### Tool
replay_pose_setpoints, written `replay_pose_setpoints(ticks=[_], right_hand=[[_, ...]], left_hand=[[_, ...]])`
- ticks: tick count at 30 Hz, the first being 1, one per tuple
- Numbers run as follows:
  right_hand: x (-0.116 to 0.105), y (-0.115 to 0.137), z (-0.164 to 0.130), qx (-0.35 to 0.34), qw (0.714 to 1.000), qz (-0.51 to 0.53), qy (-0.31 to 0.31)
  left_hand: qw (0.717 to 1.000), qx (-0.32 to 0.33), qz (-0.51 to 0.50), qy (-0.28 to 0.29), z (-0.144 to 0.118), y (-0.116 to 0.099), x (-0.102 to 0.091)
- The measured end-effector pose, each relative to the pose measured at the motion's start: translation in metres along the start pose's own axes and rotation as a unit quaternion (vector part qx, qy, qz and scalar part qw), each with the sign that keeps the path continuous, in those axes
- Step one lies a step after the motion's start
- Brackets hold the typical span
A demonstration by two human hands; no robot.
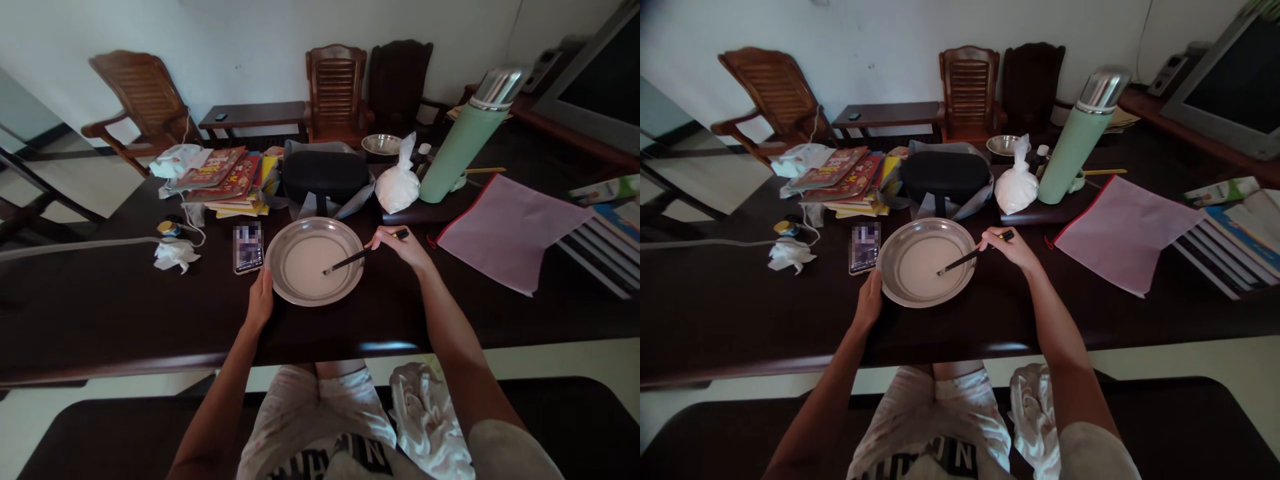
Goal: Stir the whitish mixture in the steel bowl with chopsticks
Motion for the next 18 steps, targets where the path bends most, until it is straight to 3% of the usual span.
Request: replay_pose_setpoints(ticks=[4, 6, 11, 14, 18], right_hand=[[0.027, -0.001, 0.001, 0.006, 0.996, -0.022, 0.086], [0.029, 0.0, 0.003, -0.011, 0.996, -0.036, 0.075], [-0.001, 0.0, 0.002, -0.014, 1.0, -0.019, -0.018], [0.006, -0.003, 0.0, 0.019, 0.999, -0.01, 0.026], [0.026, 0.001, 0.001, -0.007, 0.996, -0.033, 0.078]], left_hand=[[1.0, -0.001, 0.007, 0.002, 0.0, 0.0, 0.0], [1.0, 0.003, 0.009, 0.005, 0.0, -0.001, 0.0], [1.0, 0.004, 0.018, 0.001, 0.0, -0.002, -0.001], [1.0, 0.004, 0.021, 0.009, 0.0, -0.001, 0.0], [0.999, 0.01, 0.038, -0.005, 0.0, -0.001, -0.004]])
Point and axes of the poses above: each hand's wrist, its own z-axis towards the middle knuckle, its own x-axis out of the palm, y = z × x, the point moved 9 cm from there along z, towards the middle knuckle, and after that the axes turned 11 degrees about x, right-handed, at the moved point
